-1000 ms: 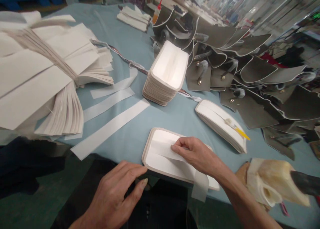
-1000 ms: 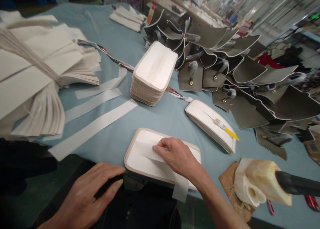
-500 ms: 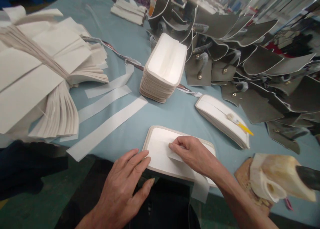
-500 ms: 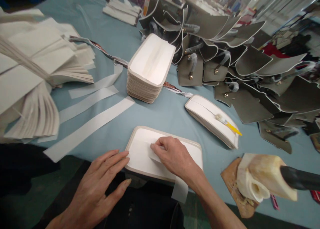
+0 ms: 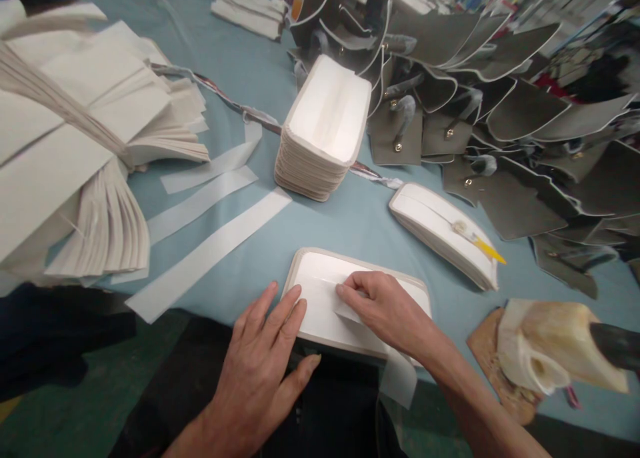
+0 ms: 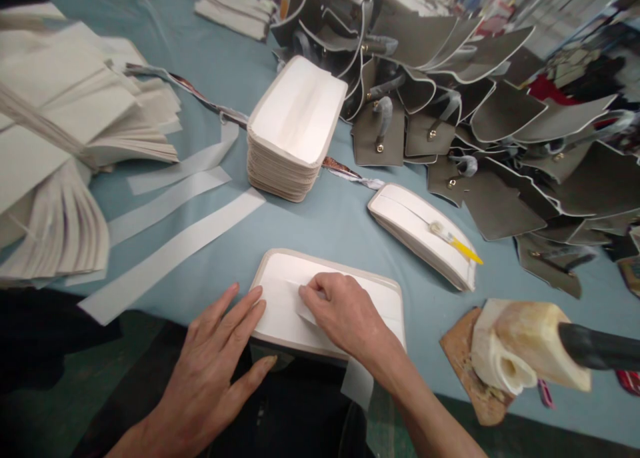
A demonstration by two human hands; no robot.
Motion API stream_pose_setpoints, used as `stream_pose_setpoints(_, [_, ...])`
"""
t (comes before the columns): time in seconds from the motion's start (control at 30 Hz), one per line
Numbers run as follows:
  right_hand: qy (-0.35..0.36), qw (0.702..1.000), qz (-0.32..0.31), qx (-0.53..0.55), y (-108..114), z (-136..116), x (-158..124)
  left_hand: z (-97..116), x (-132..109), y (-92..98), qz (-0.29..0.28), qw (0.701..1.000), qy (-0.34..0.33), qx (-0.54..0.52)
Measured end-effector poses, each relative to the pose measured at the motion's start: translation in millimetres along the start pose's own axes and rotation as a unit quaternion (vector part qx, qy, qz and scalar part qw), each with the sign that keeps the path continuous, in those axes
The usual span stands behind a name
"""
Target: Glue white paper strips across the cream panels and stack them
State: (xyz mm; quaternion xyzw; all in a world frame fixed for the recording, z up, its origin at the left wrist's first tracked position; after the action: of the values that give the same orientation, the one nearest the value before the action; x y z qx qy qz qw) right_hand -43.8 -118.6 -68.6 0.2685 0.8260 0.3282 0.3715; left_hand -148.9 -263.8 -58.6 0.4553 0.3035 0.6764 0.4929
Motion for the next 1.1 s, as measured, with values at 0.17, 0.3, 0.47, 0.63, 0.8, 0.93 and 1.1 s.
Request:
stream_pose_setpoints(0.17, [-0.001,1.000,0.014,-0.014,3,-4,-2,3,6,-14.5,-0.015,0.999,-0.004,0.035])
stream_pose_setpoints(0.3, [-0.004,0.999,0.014,-0.039,7,-7,-3,2,8,-24.3,-0.025,0.998,0.001,0.056])
stream_pose_setpoints(0.47, [-0.004,0.999,-0.010,-0.041,14,3,-9,1,9,-27.7,-0.024,0.998,0.005,0.064])
stream_pose_setpoints(0.63, [-0.009,1.000,-0.001,0.023,26,25,-20,4,10,-25.6,-0.016,0.997,-0.004,0.081])
stream_pose_setpoints(0.8, [-0.019,0.998,0.038,0.040,33,50,-33,5,12,-26.4,-0.017,0.995,-0.010,0.093])
stream_pose_setpoints(0.93, [-0.042,0.996,0.083,-0.009,39,68,-43,5,13,-27.7,-0.020,0.995,-0.011,0.093])
stream_pose_setpoints(1.1, [-0.068,0.989,0.121,-0.054,42,82,-53,5,14,-28.4,-0.029,0.995,-0.015,0.099])
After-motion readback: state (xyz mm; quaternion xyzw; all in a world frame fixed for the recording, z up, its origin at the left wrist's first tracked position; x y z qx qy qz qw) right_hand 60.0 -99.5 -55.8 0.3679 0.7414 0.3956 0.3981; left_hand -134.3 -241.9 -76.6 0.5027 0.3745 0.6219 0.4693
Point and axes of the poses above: each hand's wrist, its own x-axis towards the middle knuckle, its own y-axis out of the back of the hand, z = x × y, the point moved 10 cm from there along x, towards the middle knuckle, and after that the axes turned 7 degrees about y, right-handed, at the moved point
